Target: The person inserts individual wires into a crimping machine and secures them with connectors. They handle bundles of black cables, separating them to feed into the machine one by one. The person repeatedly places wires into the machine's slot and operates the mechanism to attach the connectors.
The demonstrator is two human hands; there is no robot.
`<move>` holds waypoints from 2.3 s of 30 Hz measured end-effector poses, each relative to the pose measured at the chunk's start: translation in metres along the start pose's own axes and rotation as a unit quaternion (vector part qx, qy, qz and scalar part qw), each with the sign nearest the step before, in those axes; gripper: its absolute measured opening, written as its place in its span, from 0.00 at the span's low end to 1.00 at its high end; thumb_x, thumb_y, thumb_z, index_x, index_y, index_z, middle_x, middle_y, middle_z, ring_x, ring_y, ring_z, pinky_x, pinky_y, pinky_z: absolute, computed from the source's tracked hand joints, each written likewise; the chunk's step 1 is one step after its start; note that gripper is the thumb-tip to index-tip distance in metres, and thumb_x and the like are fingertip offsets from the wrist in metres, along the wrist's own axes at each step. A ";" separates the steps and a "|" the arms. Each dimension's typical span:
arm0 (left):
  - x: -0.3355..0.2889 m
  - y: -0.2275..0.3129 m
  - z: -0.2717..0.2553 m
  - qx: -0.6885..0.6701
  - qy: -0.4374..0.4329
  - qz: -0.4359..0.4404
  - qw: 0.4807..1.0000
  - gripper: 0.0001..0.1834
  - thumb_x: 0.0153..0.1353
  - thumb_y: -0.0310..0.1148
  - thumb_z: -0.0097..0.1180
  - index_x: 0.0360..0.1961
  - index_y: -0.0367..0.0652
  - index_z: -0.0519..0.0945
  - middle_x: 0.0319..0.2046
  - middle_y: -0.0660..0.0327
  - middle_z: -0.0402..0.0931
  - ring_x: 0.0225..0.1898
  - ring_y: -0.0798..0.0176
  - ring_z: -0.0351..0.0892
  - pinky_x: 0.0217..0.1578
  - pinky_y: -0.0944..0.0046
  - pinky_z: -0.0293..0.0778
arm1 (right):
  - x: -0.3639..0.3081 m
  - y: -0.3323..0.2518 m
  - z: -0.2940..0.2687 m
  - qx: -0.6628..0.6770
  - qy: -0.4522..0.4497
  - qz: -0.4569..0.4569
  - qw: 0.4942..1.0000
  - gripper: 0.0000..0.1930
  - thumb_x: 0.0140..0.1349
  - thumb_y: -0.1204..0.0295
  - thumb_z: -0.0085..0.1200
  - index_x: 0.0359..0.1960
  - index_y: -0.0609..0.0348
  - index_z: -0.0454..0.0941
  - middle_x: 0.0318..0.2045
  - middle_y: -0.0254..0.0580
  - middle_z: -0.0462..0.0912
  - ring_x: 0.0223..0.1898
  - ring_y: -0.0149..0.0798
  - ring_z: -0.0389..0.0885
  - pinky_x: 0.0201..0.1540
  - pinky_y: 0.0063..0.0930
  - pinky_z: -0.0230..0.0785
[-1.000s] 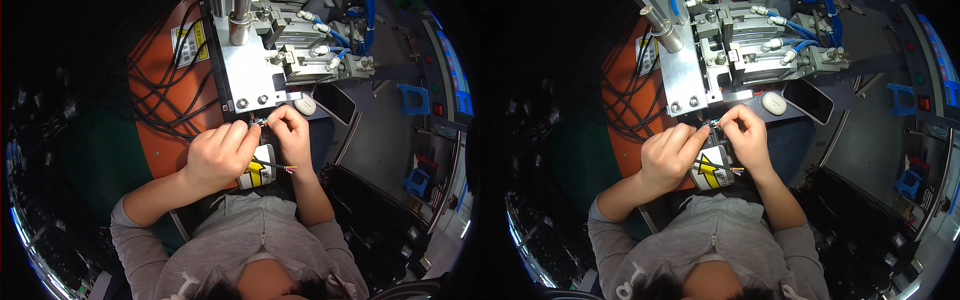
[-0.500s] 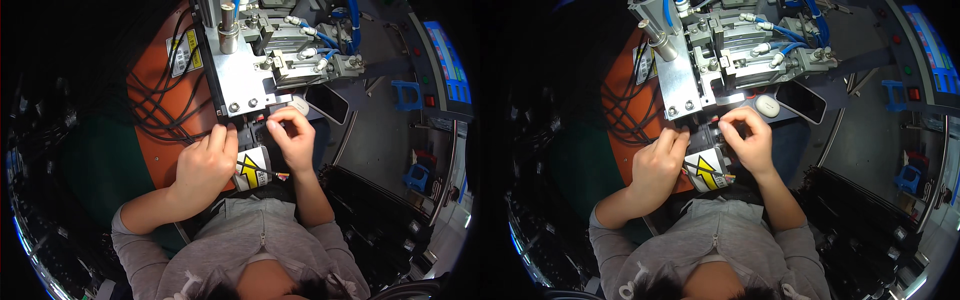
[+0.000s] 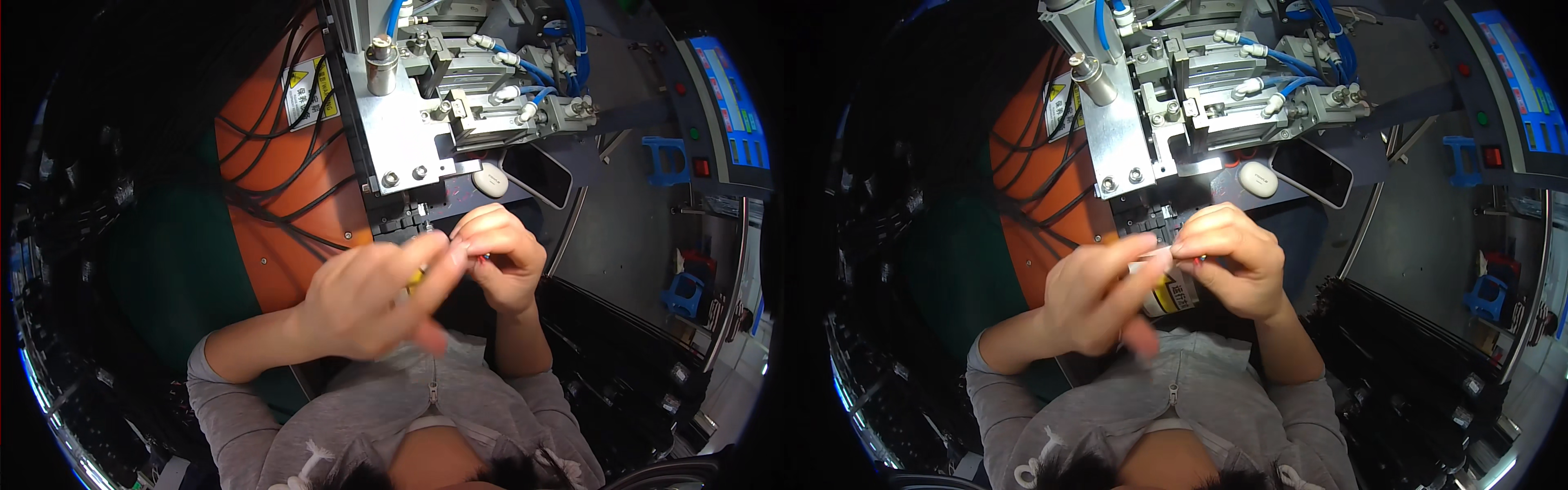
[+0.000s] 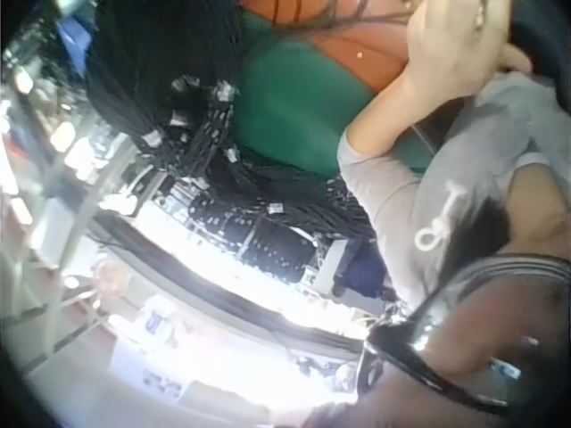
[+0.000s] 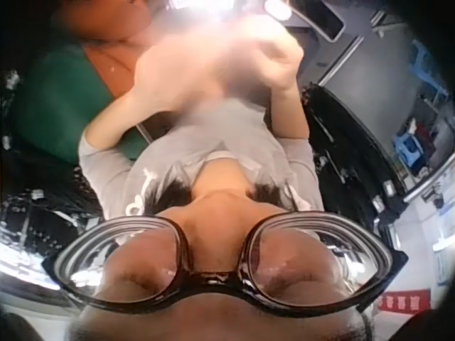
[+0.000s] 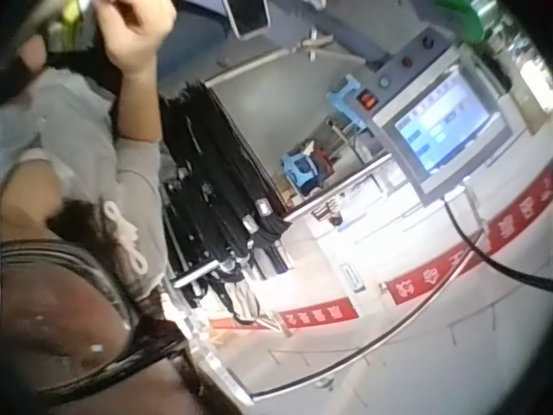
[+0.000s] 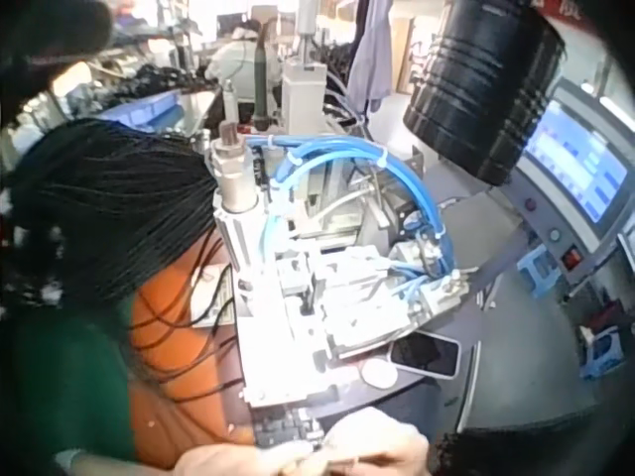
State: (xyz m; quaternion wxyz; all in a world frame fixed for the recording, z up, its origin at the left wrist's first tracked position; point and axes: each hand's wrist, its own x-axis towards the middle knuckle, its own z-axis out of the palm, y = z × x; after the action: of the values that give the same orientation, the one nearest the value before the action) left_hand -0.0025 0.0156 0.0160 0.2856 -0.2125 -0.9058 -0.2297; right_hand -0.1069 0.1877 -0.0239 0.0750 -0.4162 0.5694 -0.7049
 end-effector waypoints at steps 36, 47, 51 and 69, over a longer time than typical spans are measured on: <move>-0.011 -0.016 0.016 0.004 -0.061 -0.120 0.991 0.13 0.46 0.24 0.59 0.36 0.35 0.78 0.25 0.61 0.70 0.24 0.64 0.75 0.19 0.67 0.69 | 0.010 0.000 0.001 0.062 0.006 0.262 0.963 0.04 0.56 0.79 0.59 0.32 0.66 0.78 0.34 0.38 0.78 0.35 0.28 0.75 0.40 0.21 0.67; -0.016 -0.009 0.018 0.090 -0.070 -0.071 0.991 0.22 0.44 0.28 0.56 0.45 0.36 0.80 0.26 0.63 0.69 0.23 0.68 0.70 0.19 0.70 0.67 | -0.001 0.016 -0.001 0.004 0.050 0.255 0.966 0.03 0.56 0.81 0.57 0.32 0.68 0.81 0.32 0.42 0.82 0.35 0.30 0.78 0.39 0.21 0.69; -0.017 -0.007 0.020 0.113 -0.083 -0.073 0.987 0.23 0.44 0.27 0.56 0.46 0.39 0.81 0.24 0.65 0.66 0.22 0.70 0.65 0.18 0.72 0.64 | 0.000 0.022 0.002 -0.099 0.025 0.221 0.970 0.04 0.54 0.80 0.59 0.31 0.67 0.81 0.30 0.43 0.82 0.33 0.33 0.79 0.38 0.23 0.70; -0.012 -0.011 0.025 0.144 -0.102 -0.118 0.977 0.19 0.45 0.22 0.58 0.42 0.46 0.83 0.21 0.67 0.60 0.21 0.71 0.65 0.17 0.72 0.63 | -0.006 0.039 0.022 -0.182 0.083 0.178 0.964 0.02 0.52 0.80 0.55 0.24 0.65 0.74 0.23 0.39 0.74 0.26 0.33 0.71 0.30 0.25 0.64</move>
State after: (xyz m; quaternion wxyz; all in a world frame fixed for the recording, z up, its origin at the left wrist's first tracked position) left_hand -0.0097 0.0174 -0.0133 0.1904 -0.0829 -0.9724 -0.1062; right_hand -0.1028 0.1619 -0.0603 0.0752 -0.2548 0.7570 -0.5969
